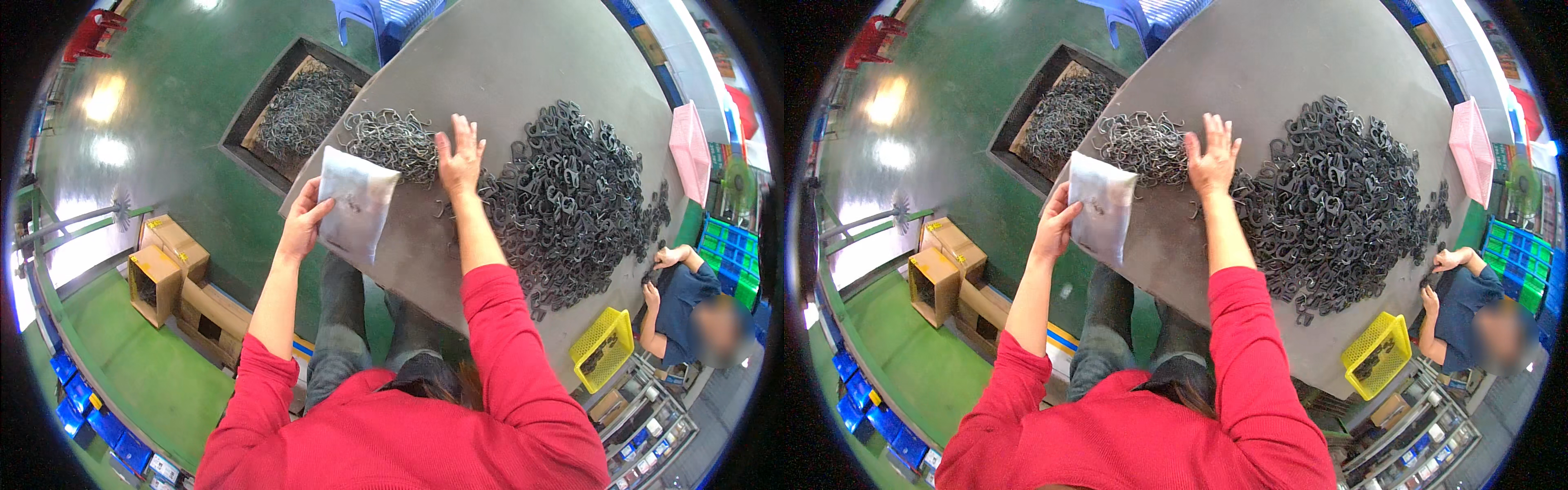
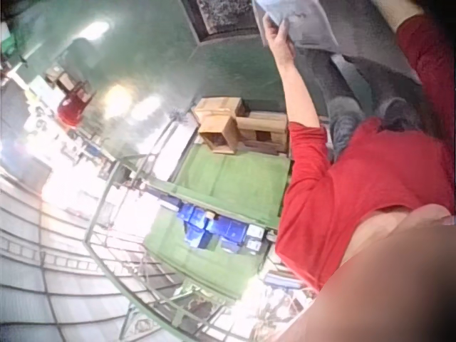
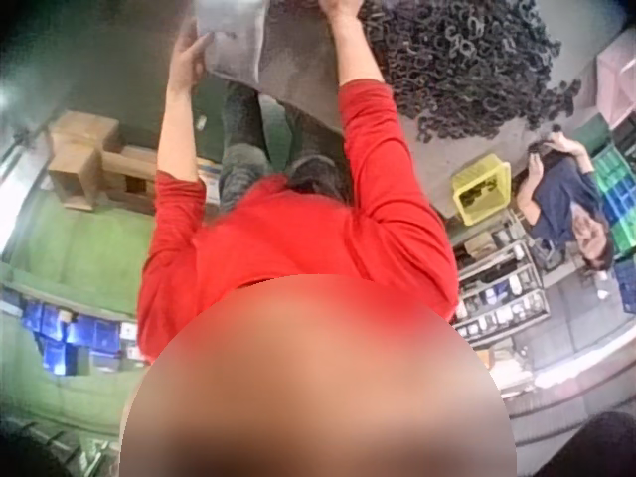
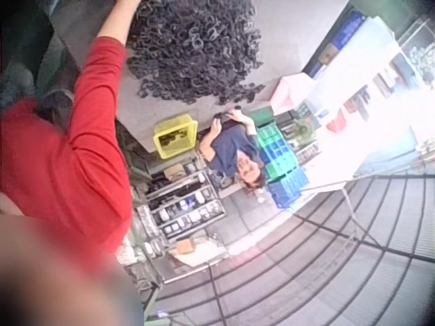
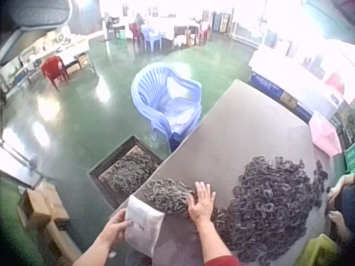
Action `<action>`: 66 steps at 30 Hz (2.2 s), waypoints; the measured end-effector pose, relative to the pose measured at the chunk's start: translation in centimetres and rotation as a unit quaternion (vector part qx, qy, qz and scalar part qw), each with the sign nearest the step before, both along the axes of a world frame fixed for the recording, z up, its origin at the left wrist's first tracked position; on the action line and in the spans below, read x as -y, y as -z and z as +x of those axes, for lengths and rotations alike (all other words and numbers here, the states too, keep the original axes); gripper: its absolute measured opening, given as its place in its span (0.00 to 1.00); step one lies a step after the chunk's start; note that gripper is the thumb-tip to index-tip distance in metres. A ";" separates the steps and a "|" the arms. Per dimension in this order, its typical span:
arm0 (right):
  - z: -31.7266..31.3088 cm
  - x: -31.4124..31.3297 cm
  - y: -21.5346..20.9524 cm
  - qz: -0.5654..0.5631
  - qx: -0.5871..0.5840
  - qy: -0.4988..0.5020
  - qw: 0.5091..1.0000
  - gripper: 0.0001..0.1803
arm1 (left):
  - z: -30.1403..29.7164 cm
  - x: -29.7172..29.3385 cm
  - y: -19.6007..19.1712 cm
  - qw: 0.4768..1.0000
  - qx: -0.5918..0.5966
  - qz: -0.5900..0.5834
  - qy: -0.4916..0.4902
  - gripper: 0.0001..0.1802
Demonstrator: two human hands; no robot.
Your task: The person sorts small metal hooks and black plastic hangers on a table, then repeatedly picks up individual hangers and hooks to attach them to a vertical rotating rack. The person continues attaching hangers one by one to the rack while another person works nearby.
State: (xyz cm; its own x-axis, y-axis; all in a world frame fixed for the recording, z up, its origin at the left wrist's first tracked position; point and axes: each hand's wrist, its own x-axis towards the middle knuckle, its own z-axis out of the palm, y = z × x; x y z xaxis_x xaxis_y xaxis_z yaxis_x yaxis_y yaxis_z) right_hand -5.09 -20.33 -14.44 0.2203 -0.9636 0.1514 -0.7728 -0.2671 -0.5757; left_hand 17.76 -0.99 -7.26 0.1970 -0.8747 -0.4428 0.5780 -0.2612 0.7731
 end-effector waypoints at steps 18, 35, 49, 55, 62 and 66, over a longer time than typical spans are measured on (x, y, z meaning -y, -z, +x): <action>25.0 -4.3 0.8 -0.077 0.041 0.114 0.990 0.21 | 16.5 -10.2 -0.8 0.998 -0.045 0.047 0.021 0.26; 15.1 -7.7 -4.5 0.051 -0.086 0.058 0.993 0.14 | 17.4 -9.7 -1.3 0.994 -0.038 0.063 0.082 0.26; 7.9 -6.1 -7.4 0.130 0.002 0.187 0.974 0.11 | 16.3 -10.0 -1.4 0.991 -0.045 0.085 0.090 0.26; 2.0 -4.9 -6.8 0.027 0.037 0.338 0.940 0.17 | 16.3 -9.9 -0.9 0.989 -0.038 0.081 0.115 0.27; 13.2 -10.9 -0.1 -0.028 -0.114 0.186 0.975 0.34 | 17.3 -10.5 -0.7 0.989 -0.031 0.101 0.106 0.26; 22.8 -9.2 -0.3 -0.038 -0.019 0.087 0.995 0.34 | 17.6 -10.8 -0.4 0.988 0.001 0.110 0.107 0.27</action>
State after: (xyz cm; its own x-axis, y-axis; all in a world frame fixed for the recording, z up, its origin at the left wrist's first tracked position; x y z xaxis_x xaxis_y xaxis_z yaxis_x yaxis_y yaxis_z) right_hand 17.71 -11.17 -14.11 0.0577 -0.9738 0.2198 -0.8318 -0.1687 -0.5289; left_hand 35.33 9.82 -6.84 0.0188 -0.7788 -0.6270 0.4890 -0.5399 0.6852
